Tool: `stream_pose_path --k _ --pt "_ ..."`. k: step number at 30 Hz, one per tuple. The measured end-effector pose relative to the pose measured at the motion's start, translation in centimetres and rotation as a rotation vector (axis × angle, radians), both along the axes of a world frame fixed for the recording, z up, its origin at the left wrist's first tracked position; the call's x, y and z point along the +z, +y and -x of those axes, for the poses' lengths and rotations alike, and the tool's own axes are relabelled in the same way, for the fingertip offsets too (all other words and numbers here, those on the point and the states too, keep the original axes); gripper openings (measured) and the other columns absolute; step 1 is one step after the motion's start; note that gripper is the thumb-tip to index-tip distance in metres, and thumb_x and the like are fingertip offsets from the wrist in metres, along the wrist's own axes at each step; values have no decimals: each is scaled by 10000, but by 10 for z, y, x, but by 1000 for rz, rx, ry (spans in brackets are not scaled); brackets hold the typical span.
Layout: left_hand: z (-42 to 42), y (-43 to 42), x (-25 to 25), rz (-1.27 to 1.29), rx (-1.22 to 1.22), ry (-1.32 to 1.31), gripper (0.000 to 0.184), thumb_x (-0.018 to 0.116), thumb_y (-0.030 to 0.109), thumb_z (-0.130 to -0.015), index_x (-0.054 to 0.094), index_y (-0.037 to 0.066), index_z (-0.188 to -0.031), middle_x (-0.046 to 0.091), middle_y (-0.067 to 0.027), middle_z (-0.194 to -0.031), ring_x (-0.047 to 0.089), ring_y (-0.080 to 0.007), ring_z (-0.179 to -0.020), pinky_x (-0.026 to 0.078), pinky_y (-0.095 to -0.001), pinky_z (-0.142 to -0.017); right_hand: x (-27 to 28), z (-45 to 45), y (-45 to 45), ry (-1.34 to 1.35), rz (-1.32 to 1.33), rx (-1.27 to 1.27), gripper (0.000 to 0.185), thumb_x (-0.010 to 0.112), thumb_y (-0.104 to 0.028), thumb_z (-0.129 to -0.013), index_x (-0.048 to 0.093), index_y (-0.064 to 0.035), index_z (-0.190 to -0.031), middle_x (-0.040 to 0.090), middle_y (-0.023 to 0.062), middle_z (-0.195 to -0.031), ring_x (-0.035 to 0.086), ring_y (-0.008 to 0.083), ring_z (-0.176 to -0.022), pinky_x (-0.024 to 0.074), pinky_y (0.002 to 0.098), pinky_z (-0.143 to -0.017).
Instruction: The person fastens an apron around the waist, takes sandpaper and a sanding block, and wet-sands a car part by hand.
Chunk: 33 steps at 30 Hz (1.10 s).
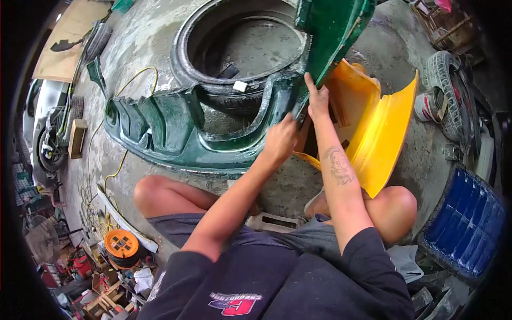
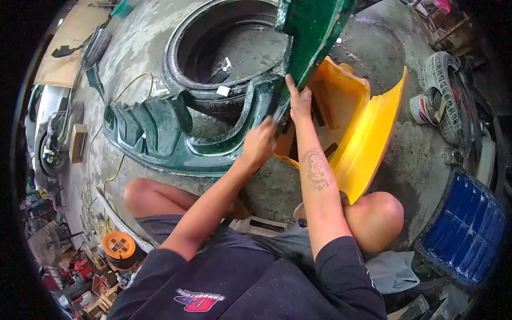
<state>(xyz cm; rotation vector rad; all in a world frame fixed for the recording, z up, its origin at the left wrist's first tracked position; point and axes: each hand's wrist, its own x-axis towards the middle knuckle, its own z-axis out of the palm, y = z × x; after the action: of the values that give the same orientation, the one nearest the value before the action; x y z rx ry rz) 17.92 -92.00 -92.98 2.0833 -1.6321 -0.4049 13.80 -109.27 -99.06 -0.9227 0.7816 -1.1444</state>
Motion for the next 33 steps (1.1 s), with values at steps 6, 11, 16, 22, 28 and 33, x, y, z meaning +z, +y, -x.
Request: stream_pose_path --k 6,11,16,22,28,33 --pt "1 9 0 59 -8 -37 71 594 -4 -732 582 -6 -802 555 -163 -924 639 -375 -727 540 -462 -648 5 1 4 -1 -22 58 392 784 -296 -837 638 -46 -1102 618 -20 -1100 516 93 -1040 373 276 -943" --pt "3 25 -6 -12 -35 -39 130 601 4 -741 553 -16 -860 523 -162 -920 614 -393 -747 512 -479 -644 -1 0 1 1 1 55 438 771 -300 -851 625 -16 -1151 619 9 -1125 527 114 -1032 391 273 -929" --pt "-3 -30 -14 41 1 -46 115 607 7 -731 560 -10 -834 523 -169 -881 614 -393 -769 516 -485 -672 4 2 4 6 -42 73 391 767 -290 -855 647 -30 -1121 629 -11 -1103 523 104 -1032 384 285 -938" --pt "4 40 3 -5 -24 -3 73 565 -15 -751 573 -20 -823 543 -165 -908 634 -378 -725 529 -476 -641 6 3 7 14 -35 70 374 764 -303 -856 637 -61 -1110 620 -24 -1094 515 94 -1018 375 265 -919" --pt "-4 -24 -13 63 14 -59 76 586 2 -747 560 -5 -818 548 -159 -904 626 -384 -741 519 -476 -636 1 4 1 18 -50 122 395 765 -311 -855 632 -53 -1122 617 -19 -1120 507 101 -1050 361 288 -959" --pt "3 38 -1 16 45 58 108 618 26 -736 544 11 -812 531 -155 -914 614 -398 -749 513 -483 -637 5 3 4 21 -57 81 396 770 -312 -850 632 -58 -1120 612 -17 -1136 498 95 -1067 349 279 -970"
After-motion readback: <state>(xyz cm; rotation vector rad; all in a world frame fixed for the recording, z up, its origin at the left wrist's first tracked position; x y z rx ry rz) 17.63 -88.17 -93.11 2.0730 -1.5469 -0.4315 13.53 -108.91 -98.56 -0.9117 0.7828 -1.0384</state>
